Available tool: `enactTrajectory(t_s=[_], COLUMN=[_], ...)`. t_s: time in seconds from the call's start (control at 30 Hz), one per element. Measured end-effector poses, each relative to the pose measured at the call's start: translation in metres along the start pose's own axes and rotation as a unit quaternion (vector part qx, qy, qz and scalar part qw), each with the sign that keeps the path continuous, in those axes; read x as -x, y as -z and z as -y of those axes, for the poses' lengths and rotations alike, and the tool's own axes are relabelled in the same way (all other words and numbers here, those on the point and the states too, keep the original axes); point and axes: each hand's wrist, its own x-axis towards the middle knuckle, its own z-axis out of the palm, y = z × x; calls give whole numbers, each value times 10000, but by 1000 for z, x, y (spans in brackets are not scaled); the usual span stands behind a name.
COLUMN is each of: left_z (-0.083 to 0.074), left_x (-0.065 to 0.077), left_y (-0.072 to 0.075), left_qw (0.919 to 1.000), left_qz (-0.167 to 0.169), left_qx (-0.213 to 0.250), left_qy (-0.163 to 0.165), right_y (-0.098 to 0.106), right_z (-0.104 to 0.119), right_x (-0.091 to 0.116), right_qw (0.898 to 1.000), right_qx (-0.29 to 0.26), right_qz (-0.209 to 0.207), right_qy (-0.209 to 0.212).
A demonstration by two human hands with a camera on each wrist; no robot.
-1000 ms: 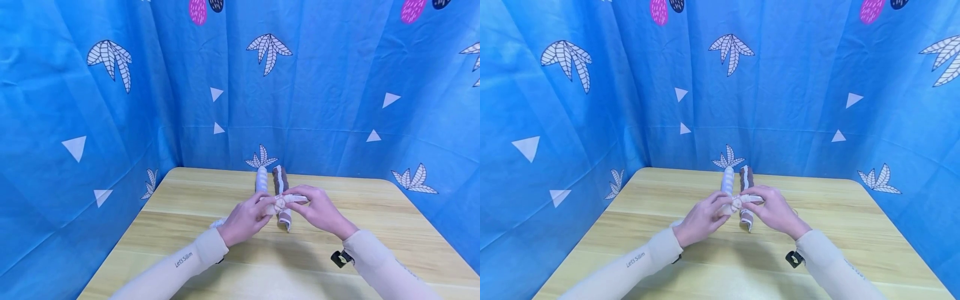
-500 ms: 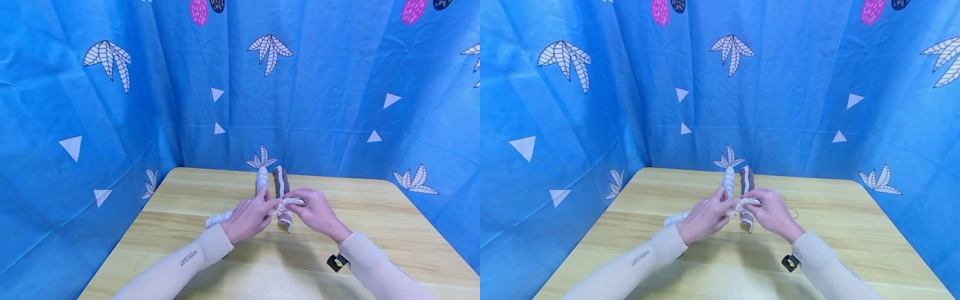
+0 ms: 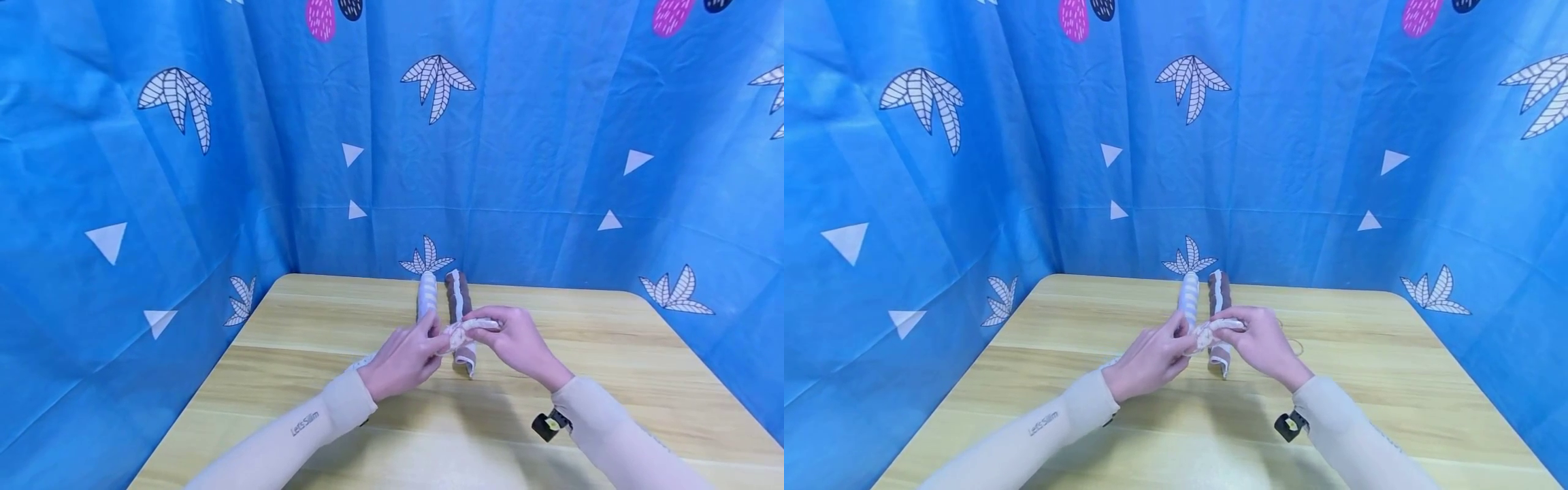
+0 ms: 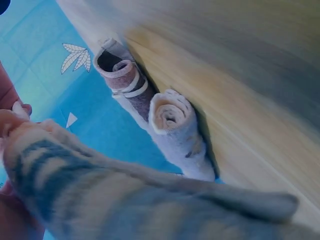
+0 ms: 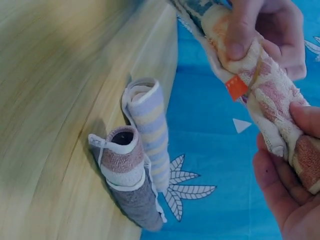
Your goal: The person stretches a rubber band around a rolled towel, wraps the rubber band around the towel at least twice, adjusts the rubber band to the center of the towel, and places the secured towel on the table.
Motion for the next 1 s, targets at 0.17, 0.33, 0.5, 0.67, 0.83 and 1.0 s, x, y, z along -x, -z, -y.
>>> enactTrajectory(t_s=[0.17,0.33,0.5,0.67,0.83,1.0], left_z=[9,14,12,11,15,20], left_x=[7,6,3,1,-1,-2], left_y=[8,11,8,9,8,10], left_qw=[9994,9955,9871,9650,9133,8717], left_qz=[-167,-38,382,632,651,880], left_qx=[291,873,1276,2067,3475,4258], left_qy=[-33,356,894,1482,2023,2262], right_y=[5,10,11,13,18,22], right_z=[1,0,0,-3,-3,-2], right_x=[-4,-6,-5,1,6,6], right_qw=[9974,9901,9884,9960,9924,9740], right_qx=[-515,-934,-1012,-753,268,993], right_qz=[78,68,243,387,394,615], right_qy=[-502,-1045,-1104,-281,1138,1942])
